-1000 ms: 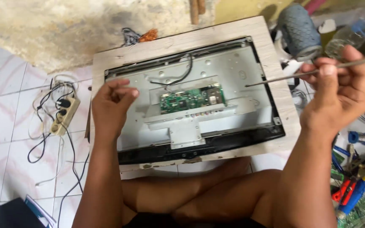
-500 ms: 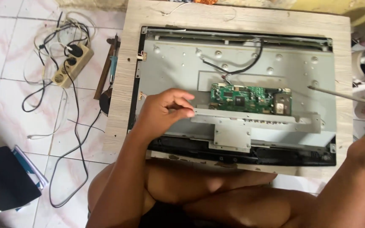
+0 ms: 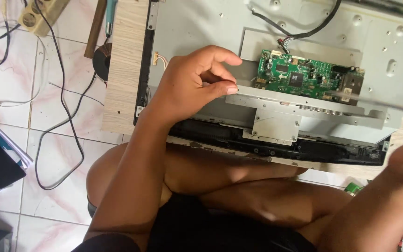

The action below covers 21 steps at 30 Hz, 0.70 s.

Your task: The person sits on the floor with a disassembled TV on their lap and solders a wire onto a small component on the TV's mainboard using a soldering iron. They then reposition the component, pick up a screwdriver, and unscrew fasteners from the board and chassis.

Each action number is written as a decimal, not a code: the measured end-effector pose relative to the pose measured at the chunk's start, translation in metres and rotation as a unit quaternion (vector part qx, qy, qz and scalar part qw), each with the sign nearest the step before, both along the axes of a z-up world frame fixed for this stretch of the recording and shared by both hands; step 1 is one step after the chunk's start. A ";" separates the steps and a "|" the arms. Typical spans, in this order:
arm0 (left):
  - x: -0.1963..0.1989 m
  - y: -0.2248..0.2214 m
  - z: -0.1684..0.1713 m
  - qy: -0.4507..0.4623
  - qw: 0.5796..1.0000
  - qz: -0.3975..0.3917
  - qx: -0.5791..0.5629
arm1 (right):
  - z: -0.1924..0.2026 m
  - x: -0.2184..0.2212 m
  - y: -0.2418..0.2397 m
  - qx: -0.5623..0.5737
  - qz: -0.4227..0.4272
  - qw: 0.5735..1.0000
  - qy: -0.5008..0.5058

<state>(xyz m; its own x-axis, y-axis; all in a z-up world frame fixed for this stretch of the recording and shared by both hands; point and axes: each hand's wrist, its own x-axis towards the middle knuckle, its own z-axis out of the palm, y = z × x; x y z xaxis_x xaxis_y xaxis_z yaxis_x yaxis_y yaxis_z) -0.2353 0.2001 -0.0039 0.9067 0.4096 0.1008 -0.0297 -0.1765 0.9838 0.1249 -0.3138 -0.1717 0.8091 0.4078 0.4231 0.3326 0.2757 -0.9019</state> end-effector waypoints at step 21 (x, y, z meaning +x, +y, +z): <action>0.004 -0.005 -0.007 -0.019 1.000 0.011 0.000 | 0.158 -0.180 0.225 0.002 0.058 0.995 -0.079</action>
